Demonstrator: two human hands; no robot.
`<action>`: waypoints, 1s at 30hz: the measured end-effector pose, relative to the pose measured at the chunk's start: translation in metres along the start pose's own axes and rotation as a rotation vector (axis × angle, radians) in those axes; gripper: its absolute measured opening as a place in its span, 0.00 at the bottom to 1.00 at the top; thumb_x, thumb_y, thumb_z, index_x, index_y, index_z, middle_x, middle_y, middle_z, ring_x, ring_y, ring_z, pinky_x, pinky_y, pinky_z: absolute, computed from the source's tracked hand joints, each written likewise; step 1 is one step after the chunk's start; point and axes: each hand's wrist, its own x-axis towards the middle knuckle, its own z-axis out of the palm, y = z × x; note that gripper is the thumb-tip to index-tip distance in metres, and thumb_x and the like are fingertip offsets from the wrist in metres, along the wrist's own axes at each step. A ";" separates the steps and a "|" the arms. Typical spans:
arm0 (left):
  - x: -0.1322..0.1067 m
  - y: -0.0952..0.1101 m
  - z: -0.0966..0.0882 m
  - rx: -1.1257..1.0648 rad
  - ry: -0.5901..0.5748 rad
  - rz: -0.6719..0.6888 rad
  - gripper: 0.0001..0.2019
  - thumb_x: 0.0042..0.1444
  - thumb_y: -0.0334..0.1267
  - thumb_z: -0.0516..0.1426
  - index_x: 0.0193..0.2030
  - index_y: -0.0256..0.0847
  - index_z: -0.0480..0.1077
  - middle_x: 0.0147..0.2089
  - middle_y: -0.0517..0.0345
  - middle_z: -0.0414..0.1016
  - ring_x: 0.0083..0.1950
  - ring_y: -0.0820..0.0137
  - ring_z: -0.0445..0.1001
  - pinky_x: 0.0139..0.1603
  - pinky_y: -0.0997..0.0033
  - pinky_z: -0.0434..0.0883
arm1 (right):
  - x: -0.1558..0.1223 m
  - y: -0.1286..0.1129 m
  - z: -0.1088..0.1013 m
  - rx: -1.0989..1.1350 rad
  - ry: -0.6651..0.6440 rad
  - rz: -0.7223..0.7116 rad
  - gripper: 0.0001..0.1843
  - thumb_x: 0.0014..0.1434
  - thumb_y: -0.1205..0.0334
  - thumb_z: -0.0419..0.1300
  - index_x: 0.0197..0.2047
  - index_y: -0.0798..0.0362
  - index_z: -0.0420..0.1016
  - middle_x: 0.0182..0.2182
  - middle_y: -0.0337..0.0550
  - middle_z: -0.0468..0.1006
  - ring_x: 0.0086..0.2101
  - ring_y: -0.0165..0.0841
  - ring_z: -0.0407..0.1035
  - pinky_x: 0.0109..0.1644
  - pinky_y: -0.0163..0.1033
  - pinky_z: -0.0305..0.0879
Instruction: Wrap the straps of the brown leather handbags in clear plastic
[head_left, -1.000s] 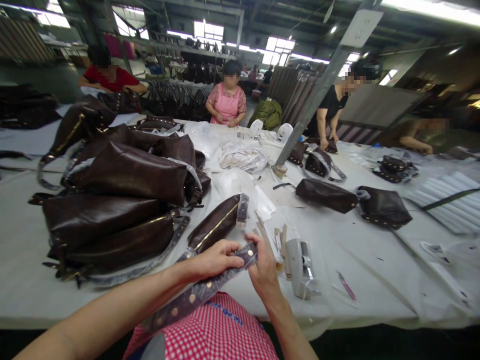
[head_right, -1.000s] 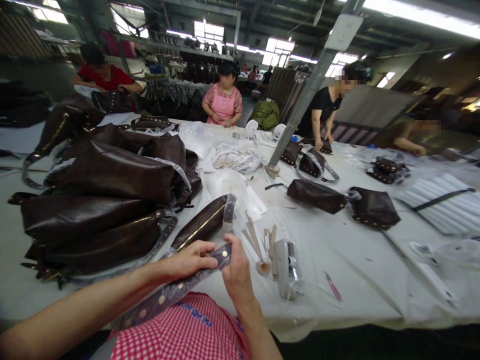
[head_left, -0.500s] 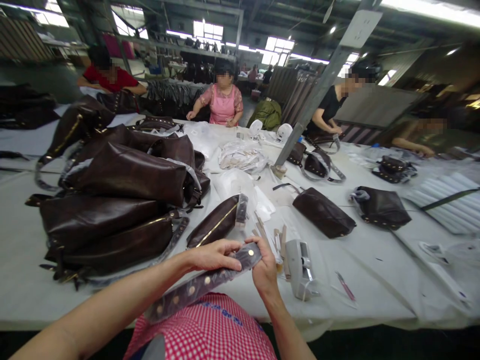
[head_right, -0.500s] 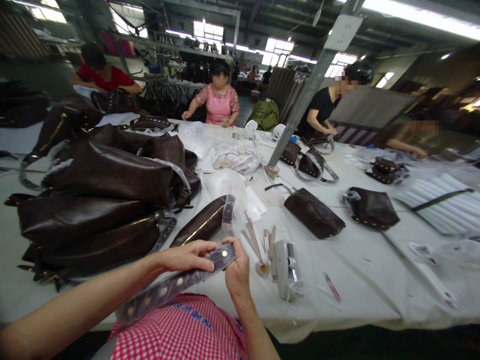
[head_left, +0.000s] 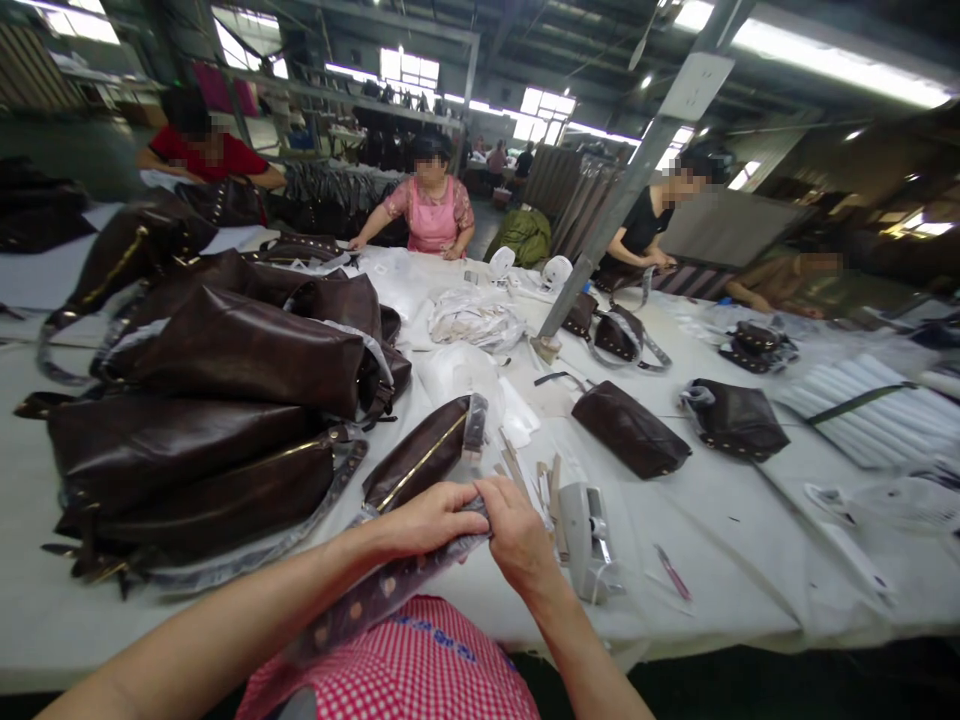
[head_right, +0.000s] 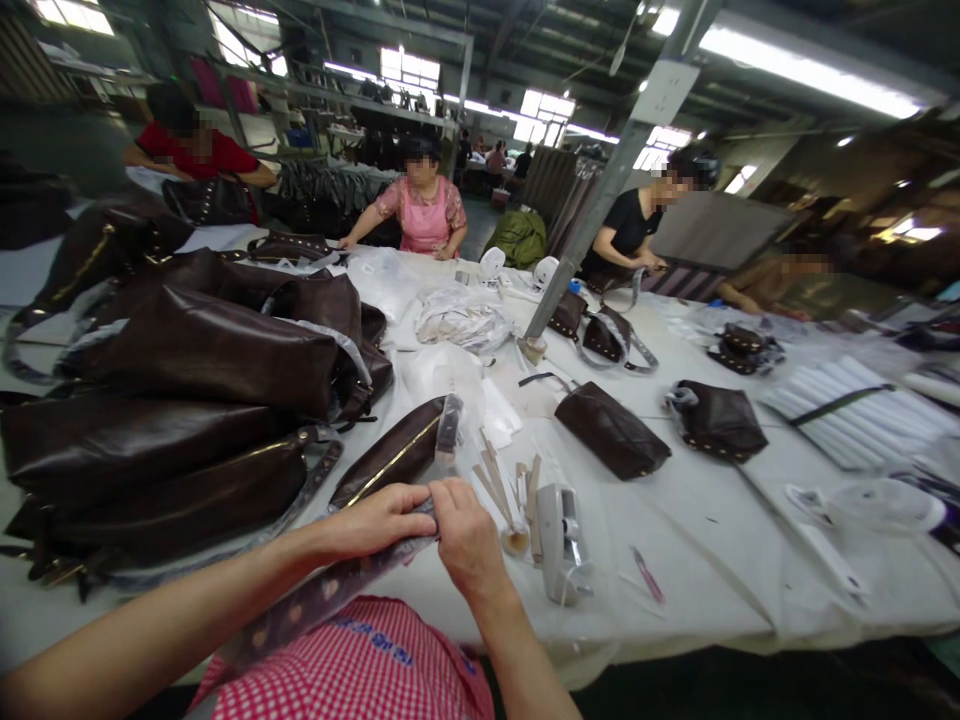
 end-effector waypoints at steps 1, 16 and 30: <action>0.001 0.002 -0.002 -0.015 -0.052 -0.015 0.11 0.53 0.44 0.57 0.37 0.38 0.66 0.28 0.63 0.65 0.25 0.76 0.62 0.24 0.78 0.61 | 0.001 -0.001 -0.002 -0.002 0.005 0.030 0.15 0.56 0.71 0.49 0.44 0.52 0.71 0.36 0.46 0.73 0.40 0.37 0.69 0.44 0.42 0.68; -0.006 0.013 -0.001 0.007 -0.051 0.098 0.08 0.54 0.41 0.55 0.33 0.37 0.66 0.29 0.64 0.61 0.31 0.75 0.59 0.31 0.76 0.57 | 0.003 -0.009 0.000 0.409 0.128 0.375 0.16 0.50 0.68 0.53 0.44 0.50 0.68 0.36 0.42 0.75 0.37 0.37 0.70 0.42 0.42 0.67; -0.013 0.030 -0.008 -0.265 -0.333 -0.062 0.17 0.52 0.49 0.61 0.40 0.39 0.63 0.24 0.65 0.67 0.21 0.78 0.64 0.23 0.77 0.60 | 0.007 -0.021 -0.015 0.687 0.115 0.546 0.16 0.43 0.69 0.50 0.37 0.50 0.68 0.26 0.34 0.71 0.25 0.30 0.63 0.28 0.34 0.59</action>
